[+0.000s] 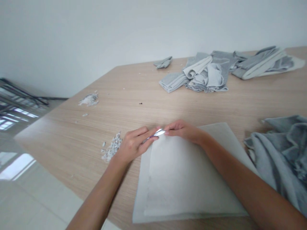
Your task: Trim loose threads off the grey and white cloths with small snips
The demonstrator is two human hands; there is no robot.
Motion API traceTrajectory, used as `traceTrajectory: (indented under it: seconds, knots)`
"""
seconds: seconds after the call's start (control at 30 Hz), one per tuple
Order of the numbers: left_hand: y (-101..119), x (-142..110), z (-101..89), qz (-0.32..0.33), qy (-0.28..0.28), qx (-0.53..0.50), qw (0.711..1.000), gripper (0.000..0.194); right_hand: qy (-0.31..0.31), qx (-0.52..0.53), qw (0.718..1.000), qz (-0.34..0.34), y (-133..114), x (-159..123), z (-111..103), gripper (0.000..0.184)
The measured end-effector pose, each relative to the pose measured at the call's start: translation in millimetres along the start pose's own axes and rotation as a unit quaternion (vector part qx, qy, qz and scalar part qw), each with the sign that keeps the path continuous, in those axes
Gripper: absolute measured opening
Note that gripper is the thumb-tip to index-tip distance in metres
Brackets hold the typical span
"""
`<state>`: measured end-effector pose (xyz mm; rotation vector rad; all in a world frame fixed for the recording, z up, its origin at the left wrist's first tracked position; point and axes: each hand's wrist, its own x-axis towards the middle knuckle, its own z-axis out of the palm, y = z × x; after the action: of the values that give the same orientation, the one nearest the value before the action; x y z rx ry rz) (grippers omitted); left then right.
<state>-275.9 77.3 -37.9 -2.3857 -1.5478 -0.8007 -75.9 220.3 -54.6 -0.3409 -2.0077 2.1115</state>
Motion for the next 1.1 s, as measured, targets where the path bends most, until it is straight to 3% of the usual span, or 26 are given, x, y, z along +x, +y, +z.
traceTrajectory:
  seconds: [0.3,0.73,0.93,1.1]
  knots:
    - [-0.8,-2.4,3.2,0.021,0.017,0.034,0.999,0.043,-0.01,0.055,0.998,0.009,-2.9,-1.1,-0.4,0.032]
    - [-1.8,-2.4,8.8,0.003,0.015,-0.049,0.999,0.044,-0.013,0.021,1.0,-0.003,-4.9,-2.0,-0.5,0.033]
    - [4.9,1.2,8.2,0.007,0.032,-0.051,0.998,0.039,-0.015,0.038,0.999,0.005,-3.1,-2.1,-1.0,0.029]
    - [9.5,4.5,9.0,-0.029,0.044,-0.068,0.996,0.032,-0.01,0.043,0.999,0.007,-6.3,-3.4,0.3,0.031]
